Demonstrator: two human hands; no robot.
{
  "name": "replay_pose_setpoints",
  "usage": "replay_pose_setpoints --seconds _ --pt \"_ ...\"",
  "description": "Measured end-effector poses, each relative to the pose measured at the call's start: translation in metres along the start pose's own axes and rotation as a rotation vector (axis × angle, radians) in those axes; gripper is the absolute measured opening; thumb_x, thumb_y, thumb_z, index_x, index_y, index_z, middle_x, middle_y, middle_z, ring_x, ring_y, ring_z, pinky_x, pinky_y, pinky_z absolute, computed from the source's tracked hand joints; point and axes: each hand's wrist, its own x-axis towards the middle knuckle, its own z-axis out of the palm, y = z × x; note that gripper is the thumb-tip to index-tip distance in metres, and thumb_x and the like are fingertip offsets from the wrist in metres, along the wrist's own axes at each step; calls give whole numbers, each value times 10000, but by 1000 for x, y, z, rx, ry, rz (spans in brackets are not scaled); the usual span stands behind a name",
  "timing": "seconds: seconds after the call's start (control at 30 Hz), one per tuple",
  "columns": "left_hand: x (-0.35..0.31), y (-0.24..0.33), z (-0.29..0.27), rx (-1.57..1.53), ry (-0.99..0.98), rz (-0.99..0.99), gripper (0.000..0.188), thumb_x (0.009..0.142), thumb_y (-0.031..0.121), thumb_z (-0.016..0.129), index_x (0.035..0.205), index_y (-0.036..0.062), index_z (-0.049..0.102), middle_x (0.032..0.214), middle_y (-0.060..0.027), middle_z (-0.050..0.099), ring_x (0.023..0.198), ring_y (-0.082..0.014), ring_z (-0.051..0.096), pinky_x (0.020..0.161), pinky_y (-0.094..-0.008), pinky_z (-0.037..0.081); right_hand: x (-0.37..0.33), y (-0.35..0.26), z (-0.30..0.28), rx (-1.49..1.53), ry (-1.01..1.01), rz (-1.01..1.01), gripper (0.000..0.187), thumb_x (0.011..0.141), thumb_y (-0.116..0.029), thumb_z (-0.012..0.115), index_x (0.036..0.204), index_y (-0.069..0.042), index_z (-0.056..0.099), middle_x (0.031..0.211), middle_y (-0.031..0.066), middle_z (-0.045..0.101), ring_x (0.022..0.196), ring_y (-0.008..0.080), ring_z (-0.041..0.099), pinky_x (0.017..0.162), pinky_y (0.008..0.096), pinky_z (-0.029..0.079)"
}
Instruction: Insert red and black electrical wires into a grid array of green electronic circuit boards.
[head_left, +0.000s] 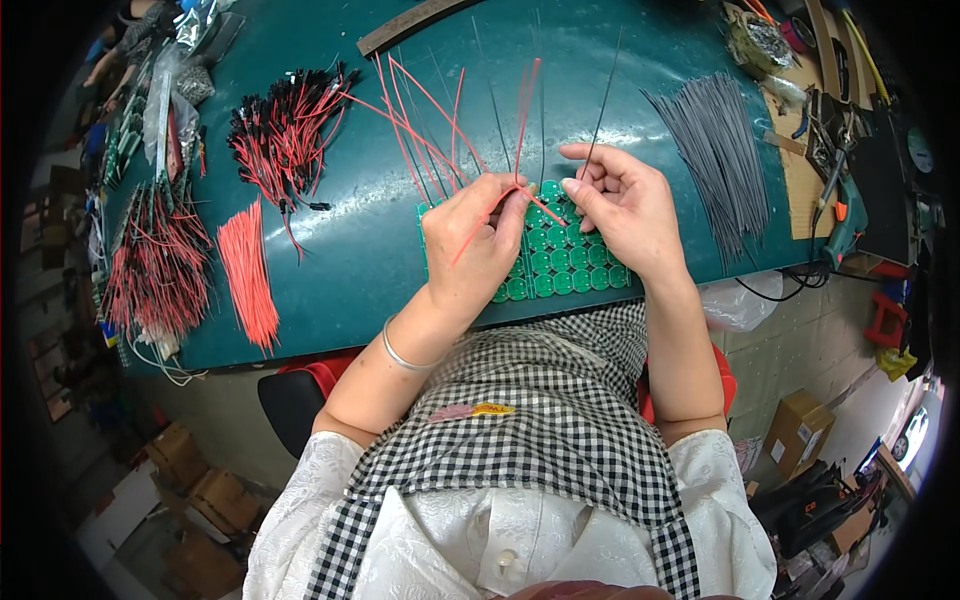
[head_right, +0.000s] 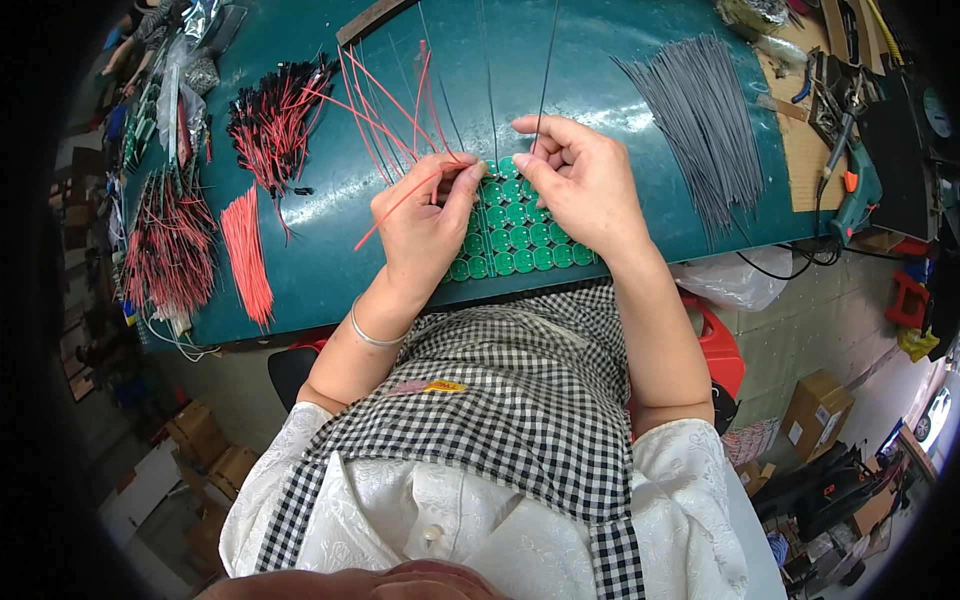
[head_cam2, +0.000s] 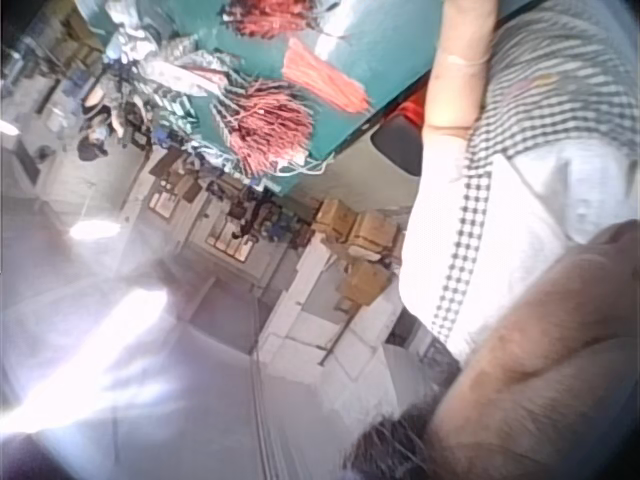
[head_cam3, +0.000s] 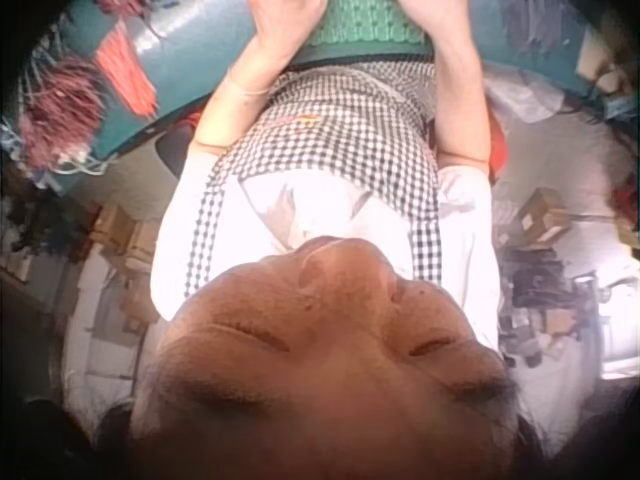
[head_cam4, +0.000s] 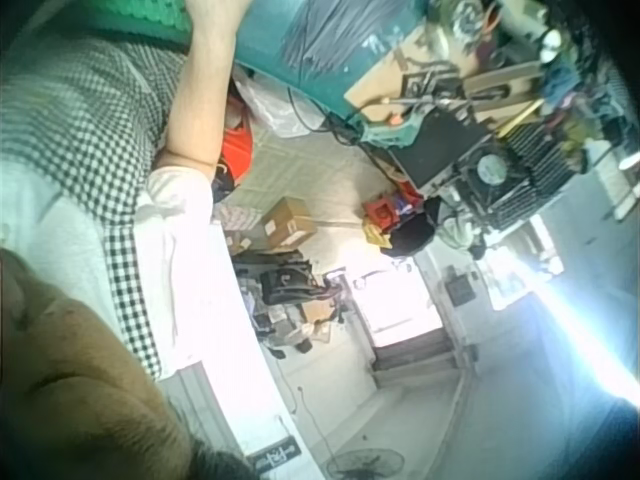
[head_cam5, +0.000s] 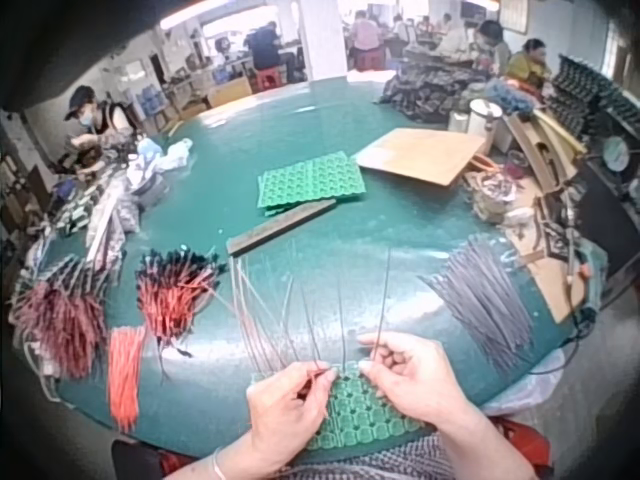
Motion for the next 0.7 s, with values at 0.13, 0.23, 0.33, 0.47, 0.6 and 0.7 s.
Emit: replay_pose_setpoints --seconds 0.13,0.23,0.33,0.47,0.6,0.7 --pt "-1 -2 0 26 5 19 76 861 -27 746 934 -21 726 797 -72 736 692 -93 698 641 -230 566 -1 0 1 32 -5 6 290 889 9 689 1178 32 677 750 -24 571 608 35 556 521 211 499" --pt "-1 -1 1 21 8 29 77 861 -26 746 936 -21 726 792 -70 734 691 -98 700 639 -237 566 -1 -1 0 47 -5 12 286 892 14 686 1177 33 677 751 -26 570 611 33 553 521 209 500" --pt "-1 0 -1 40 -3 41 79 861 -24 747 938 -21 727 790 -71 733 691 -101 702 635 -238 564 -2 0 0 54 -3 8 284 894 12 687 1177 35 676 752 -29 571 614 30 552 523 205 502" --pt "-1 -2 1 39 15 50 81 861 -20 750 939 -21 728 785 -71 732 688 -96 699 628 -231 560 -2 0 0 60 1 8 281 896 7 690 1175 37 677 754 -31 573 616 26 553 525 200 504" --pt "1 2 0 14 13 0 77 860 -18 752 933 -20 729 781 -68 732 677 -94 696 622 -228 557 -2 3 0 77 8 1 276 896 4 692 1170 35 679 756 -33 579 617 23 556 525 197 503" --pt "0 0 0 22 -1 30 94 842 -37 748 920 -12 703 791 -113 733 689 -172 731 599 -266 575 -2 3 0 86 10 6 273 895 3 695 1166 33 682 756 -34 582 616 22 557 525 194 500"
